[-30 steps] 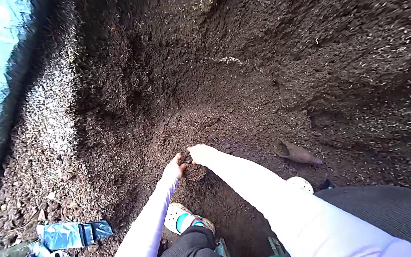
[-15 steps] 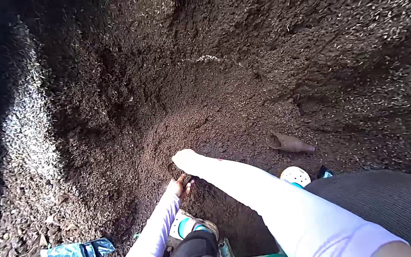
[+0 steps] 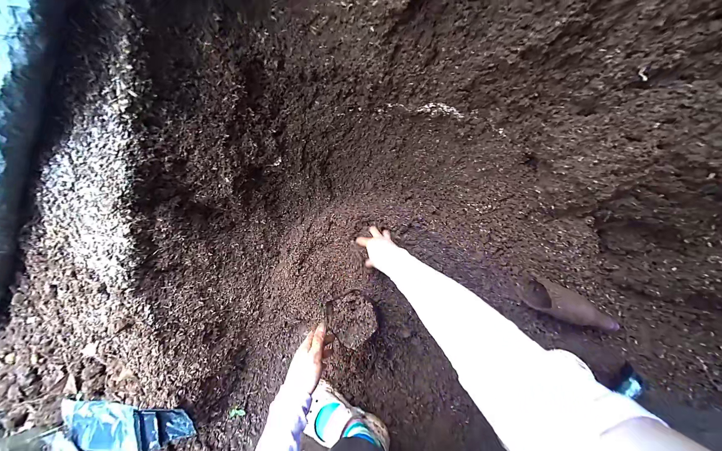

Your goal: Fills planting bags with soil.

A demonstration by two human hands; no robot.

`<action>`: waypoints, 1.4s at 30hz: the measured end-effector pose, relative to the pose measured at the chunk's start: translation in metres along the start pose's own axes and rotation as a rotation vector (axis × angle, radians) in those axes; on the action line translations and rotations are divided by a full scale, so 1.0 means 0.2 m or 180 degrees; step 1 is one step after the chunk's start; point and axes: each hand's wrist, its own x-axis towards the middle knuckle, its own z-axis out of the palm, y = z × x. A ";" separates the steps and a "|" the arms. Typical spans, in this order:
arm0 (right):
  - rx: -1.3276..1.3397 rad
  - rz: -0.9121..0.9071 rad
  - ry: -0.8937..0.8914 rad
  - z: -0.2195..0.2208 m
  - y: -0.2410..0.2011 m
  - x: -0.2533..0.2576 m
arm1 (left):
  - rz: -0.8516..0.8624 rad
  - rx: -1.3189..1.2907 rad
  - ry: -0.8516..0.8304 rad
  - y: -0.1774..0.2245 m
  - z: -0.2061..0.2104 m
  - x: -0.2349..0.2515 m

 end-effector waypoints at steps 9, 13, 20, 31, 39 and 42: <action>-0.0210 -0.0260 -0.0801 -0.21 -0.24 -0.41 | 0.0507 0.0987 0.0085 0.01 -0.07 -0.01; -0.0796 -0.0675 -0.1005 -0.24 -0.55 -0.77 | 0.0415 0.1514 -0.0289 0.04 -0.03 -0.02; -0.1378 -0.0550 -0.0543 -0.02 -0.60 -0.85 | 0.0437 0.1166 -0.0763 0.00 0.03 0.00; -0.1383 -0.0516 -0.0102 0.09 -0.50 -0.90 | 0.0443 0.0609 -0.0788 -0.02 0.12 0.03; 0.0874 -0.0822 -0.0019 -0.17 -0.61 -0.89 | 0.0439 -0.0202 -0.0757 -0.04 0.14 0.02; 0.1378 0.0001 -0.0752 0.00 -0.54 -0.77 | 0.0420 -0.0247 -0.0851 -0.05 0.15 0.00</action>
